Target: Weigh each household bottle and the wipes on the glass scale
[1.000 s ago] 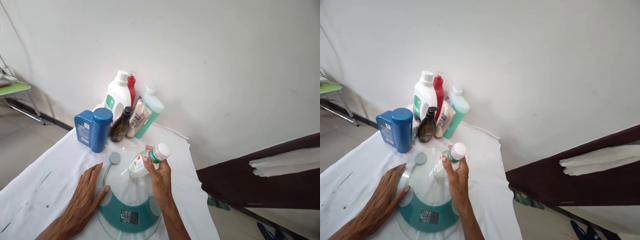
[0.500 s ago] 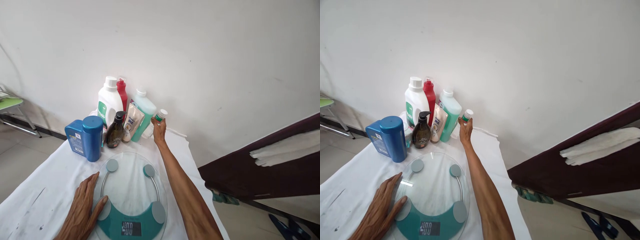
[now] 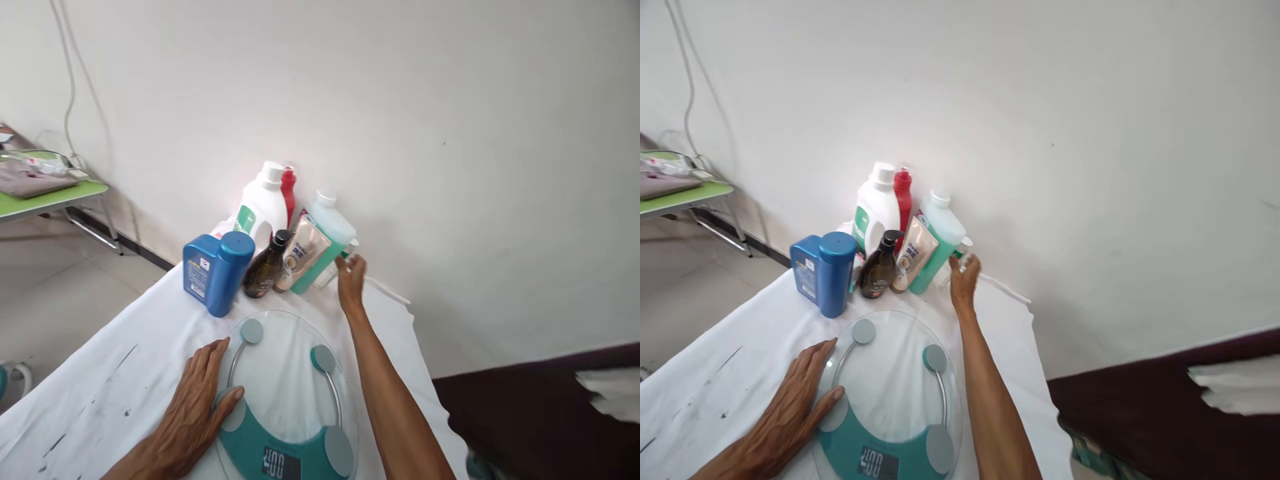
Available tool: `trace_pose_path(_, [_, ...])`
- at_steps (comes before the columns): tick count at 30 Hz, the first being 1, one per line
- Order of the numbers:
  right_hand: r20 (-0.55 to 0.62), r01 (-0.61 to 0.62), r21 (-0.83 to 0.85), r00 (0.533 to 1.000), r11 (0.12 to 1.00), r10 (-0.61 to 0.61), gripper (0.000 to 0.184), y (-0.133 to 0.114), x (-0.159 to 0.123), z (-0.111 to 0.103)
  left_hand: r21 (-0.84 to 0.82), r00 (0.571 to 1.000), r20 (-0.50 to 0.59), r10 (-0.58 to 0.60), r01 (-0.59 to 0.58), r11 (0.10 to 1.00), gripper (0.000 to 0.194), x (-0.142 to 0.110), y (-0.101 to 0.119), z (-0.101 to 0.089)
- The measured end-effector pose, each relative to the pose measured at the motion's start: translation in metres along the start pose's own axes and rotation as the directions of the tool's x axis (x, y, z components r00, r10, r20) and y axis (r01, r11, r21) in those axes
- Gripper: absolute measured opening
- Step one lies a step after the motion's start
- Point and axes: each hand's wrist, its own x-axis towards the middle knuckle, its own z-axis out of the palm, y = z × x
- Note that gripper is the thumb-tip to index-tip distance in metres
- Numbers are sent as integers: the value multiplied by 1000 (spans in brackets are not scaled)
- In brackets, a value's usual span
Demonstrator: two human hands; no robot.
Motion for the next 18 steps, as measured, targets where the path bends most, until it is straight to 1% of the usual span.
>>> trace_pose_path(2, [-115,85,-10,990,996,-86,61,-25,-22,-9,-8,1000,1,6,-6,1000,67,-1,2,1])
trace_pose_path(3, [-151,154,-13,976,988,-154,61,-40,-37,-11,-14,1000,7,6,-5,1000,67,-1,3,2])
trace_pose_path(4, [-163,271,-9,950,963,-268,59,-57,-55,-11,-22,1000,14,3,-3,1000,66,0,4,1])
trace_pose_path(5, [-109,346,45,934,937,-340,54,-74,-74,-9,-30,1000,20,1,-1,1000,66,0,4,1])
trace_pose_path(6, [20,353,145,933,924,-359,48,-90,-94,-3,-38,1000,22,1,0,999,65,0,5,0])
trace_pose_path(7, [202,296,253,915,921,-349,48,-104,-113,7,-45,1000,25,0,2,999,65,0,6,-1])
trace_pose_path(8, [361,205,329,874,922,-324,57,-117,-131,19,-52,1000,28,-4,5,999,65,1,7,-2])
trace_pose_path(9, [463,112,366,839,924,-285,66,-127,-146,33,-57,999,34,-8,10,998,65,1,7,-3])
trace_pose_path(10, [530,32,381,811,924,-247,72,-135,-158,48,-61,999,39,-12,15,998,65,2,8,-4])
trace_pose_path(11, [558,-25,376,804,926,-205,75,-140,-166,63,-63,999,45,-14,17,998,65,3,8,-4])
trace_pose_path(12, [549,-58,365,819,929,-165,76,-142,-172,78,-62,999,47,-14,17,998,65,3,8,-4])
trace_pose_path(13, [513,-72,356,848,932,-131,75,-143,-176,91,-58,999,46,-10,13,998,65,4,8,-4])
trace_pose_path(15, [412,-74,349,908,934,-82,72,-141,-179,111,-45,999,38,8,-7,999,66,4,6,-2])
trace_pose_path(16, [376,-74,356,924,931,-70,71,-139,-179,117,-37,999,32,22,-20,999,67,3,5,0])
trace_pose_path(18, [357,-84,383,932,920,-63,69,-138,-179,123,-20,999,11,52,-52,998,69,3,2,5])
